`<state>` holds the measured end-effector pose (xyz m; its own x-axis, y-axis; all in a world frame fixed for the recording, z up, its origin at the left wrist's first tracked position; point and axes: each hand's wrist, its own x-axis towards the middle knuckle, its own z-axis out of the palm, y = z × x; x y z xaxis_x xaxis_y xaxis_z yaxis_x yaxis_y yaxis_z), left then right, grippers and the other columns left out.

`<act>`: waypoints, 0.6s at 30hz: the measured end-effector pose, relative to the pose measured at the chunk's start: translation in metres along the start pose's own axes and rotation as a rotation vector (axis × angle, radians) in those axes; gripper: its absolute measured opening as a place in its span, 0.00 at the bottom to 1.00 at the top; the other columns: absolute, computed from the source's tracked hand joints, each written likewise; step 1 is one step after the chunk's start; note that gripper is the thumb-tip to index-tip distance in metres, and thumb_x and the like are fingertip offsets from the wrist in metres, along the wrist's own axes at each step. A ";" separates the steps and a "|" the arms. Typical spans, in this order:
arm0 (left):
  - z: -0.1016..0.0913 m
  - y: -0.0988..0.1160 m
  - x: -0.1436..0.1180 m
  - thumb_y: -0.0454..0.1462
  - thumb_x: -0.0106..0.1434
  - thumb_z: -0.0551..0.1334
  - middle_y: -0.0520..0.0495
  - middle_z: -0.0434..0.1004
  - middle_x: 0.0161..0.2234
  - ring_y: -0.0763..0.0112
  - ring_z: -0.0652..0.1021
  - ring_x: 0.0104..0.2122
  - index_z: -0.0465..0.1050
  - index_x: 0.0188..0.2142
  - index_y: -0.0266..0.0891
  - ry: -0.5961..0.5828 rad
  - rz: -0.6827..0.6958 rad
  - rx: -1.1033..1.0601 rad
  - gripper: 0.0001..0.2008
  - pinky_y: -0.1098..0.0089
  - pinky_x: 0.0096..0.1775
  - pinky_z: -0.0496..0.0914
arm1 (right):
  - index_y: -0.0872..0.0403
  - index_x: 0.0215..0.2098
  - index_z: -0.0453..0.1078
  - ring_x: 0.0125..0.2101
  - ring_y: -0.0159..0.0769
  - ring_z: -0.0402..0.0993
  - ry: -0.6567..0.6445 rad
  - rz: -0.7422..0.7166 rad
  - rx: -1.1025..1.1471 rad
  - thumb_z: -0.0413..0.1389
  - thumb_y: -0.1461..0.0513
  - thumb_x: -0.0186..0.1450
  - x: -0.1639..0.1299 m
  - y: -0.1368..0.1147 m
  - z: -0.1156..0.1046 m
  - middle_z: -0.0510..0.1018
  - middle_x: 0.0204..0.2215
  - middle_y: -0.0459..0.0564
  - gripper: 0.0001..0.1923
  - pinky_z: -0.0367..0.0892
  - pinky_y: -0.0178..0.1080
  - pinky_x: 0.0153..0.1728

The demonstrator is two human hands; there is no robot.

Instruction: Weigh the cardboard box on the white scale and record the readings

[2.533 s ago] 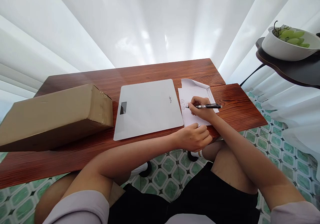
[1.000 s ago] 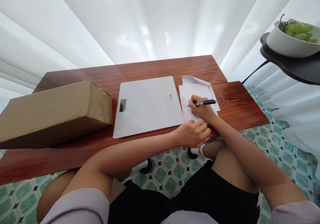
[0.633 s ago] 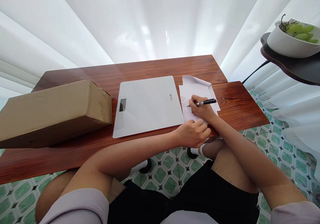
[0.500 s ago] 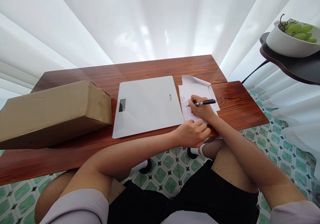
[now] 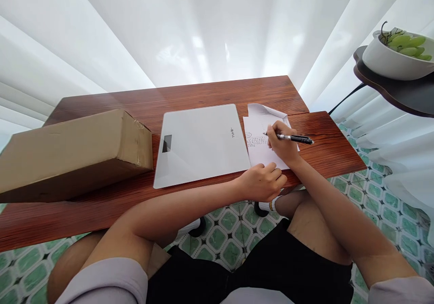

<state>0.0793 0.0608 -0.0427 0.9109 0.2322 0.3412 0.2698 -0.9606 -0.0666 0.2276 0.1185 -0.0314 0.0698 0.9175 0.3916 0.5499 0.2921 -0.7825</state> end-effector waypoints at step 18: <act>0.000 0.000 -0.002 0.35 0.66 0.53 0.47 0.67 0.28 0.64 0.69 0.30 0.64 0.31 0.38 0.071 -0.003 0.038 0.07 0.65 0.24 0.56 | 0.56 0.39 0.76 0.29 0.43 0.74 -0.063 -0.033 -0.485 0.57 0.71 0.56 0.027 0.031 -0.027 0.77 0.26 0.48 0.13 0.63 0.42 0.34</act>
<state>0.0776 0.0608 -0.0431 0.8862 0.2223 0.4066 0.2853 -0.9531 -0.1007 0.2689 0.1453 -0.0322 0.0037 0.9286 0.3710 0.8764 0.1757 -0.4485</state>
